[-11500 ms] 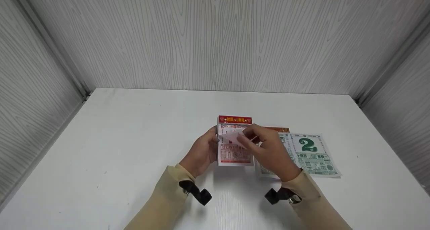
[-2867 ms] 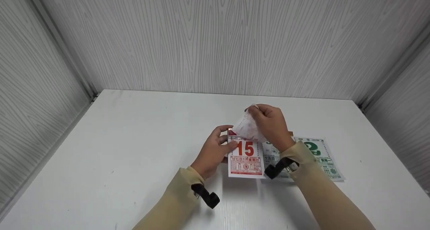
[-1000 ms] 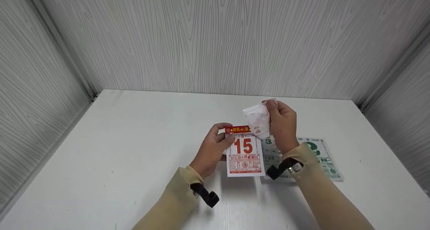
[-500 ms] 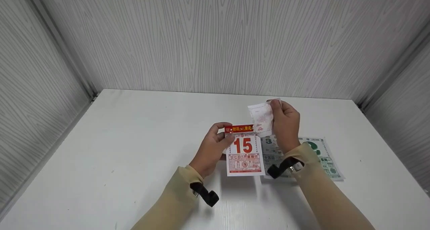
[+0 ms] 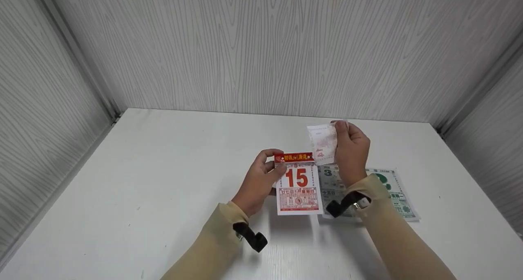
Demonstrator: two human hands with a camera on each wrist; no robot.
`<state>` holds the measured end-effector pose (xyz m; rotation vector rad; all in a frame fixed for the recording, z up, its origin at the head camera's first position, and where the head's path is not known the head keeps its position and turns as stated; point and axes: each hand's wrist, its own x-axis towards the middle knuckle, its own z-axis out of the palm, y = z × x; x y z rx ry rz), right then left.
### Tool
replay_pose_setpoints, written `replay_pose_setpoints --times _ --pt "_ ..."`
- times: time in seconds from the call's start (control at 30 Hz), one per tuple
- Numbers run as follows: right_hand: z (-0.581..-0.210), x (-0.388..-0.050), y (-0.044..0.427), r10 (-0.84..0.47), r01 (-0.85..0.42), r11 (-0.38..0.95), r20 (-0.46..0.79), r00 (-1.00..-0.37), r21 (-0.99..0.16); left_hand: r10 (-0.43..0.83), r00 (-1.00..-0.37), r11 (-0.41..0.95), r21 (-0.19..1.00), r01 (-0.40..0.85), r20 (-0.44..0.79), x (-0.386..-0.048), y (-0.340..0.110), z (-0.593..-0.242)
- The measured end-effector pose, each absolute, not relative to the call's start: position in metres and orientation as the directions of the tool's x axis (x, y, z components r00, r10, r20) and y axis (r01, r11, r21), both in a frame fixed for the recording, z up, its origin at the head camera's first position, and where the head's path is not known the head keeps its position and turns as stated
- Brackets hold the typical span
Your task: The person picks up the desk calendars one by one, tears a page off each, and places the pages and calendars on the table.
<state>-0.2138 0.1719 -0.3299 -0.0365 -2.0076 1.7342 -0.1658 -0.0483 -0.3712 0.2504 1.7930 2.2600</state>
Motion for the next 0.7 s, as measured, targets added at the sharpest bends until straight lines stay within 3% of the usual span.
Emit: replay_pose_setpoints --times 0.33,0.7 --pt "-0.334 -0.218 0.182 0.365 -0.276 0.195 0.331 -0.87 -0.941 0.319 -0.948 -0.199 0.975 -0.094 -0.026 -0.165 -0.049 -0.369" --pt "-0.328 -0.21 0.196 0.431 -0.379 0.094 0.38 -0.818 -0.921 0.293 -0.956 -0.205 0.976 -0.077 -0.013 -0.168 -0.056 -0.368"
